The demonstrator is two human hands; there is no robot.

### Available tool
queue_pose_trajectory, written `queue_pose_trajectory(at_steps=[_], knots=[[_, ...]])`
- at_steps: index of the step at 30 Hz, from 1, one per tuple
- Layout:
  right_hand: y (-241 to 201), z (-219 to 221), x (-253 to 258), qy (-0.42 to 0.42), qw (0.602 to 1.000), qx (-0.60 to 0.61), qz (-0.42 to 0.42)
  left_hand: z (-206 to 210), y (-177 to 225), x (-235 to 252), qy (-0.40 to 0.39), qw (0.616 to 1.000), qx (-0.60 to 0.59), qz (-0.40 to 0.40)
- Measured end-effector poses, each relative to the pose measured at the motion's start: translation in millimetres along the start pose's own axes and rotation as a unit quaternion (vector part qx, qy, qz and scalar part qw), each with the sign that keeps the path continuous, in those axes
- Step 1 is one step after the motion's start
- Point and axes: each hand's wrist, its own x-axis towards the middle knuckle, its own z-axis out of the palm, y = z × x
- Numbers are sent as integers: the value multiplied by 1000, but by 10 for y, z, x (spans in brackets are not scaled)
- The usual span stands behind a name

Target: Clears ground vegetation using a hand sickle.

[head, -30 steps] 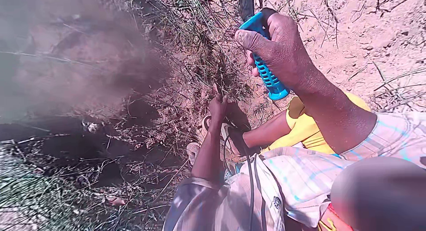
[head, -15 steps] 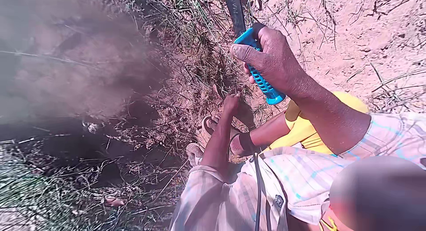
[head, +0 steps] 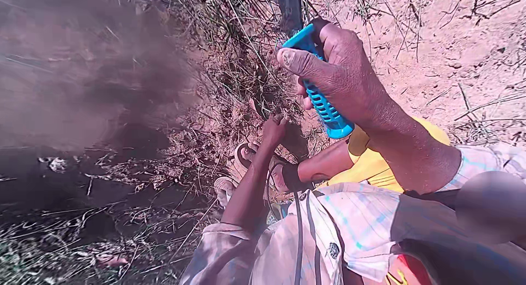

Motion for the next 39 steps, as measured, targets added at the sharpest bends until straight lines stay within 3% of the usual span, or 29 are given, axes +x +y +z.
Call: queue_pose_trajectory(at_steps=[4,9,12,14,18,21,25,28,30,32,35,37,39], knots=[[5,-5,7,-5,1000,16,2,-82,-111,-43,-19,996,1,86],[-24,1,-41,4,999,33,-8,68,230,-181,-68,977,128,158],[-52,12,-101,6,1000,28,-5,290,358,-276,-59,975,107,186],[-38,10,-66,5,999,35,-17,421,417,-384,-29,977,114,179],[-37,53,-83,1,999,31,-23,457,716,-591,-62,968,236,66],[-27,64,-110,1,999,28,-24,541,469,-337,-61,954,278,95],[-71,64,-138,-8,999,50,-16,339,331,-458,-79,965,223,117],[-80,53,-130,-9,997,72,-21,44,155,-488,11,975,212,71],[-83,59,-122,-5,997,77,-23,-168,15,-396,22,967,255,17],[-91,67,-123,-2,997,72,-23,-199,-34,-363,-25,957,286,46],[-88,89,-140,-4,998,59,-15,91,121,-491,-96,955,250,128],[-73,107,-129,-6,999,52,-11,282,267,-657,-89,969,183,138],[-57,117,-129,-12,999,49,-1,508,212,-530,-72,972,169,144]])
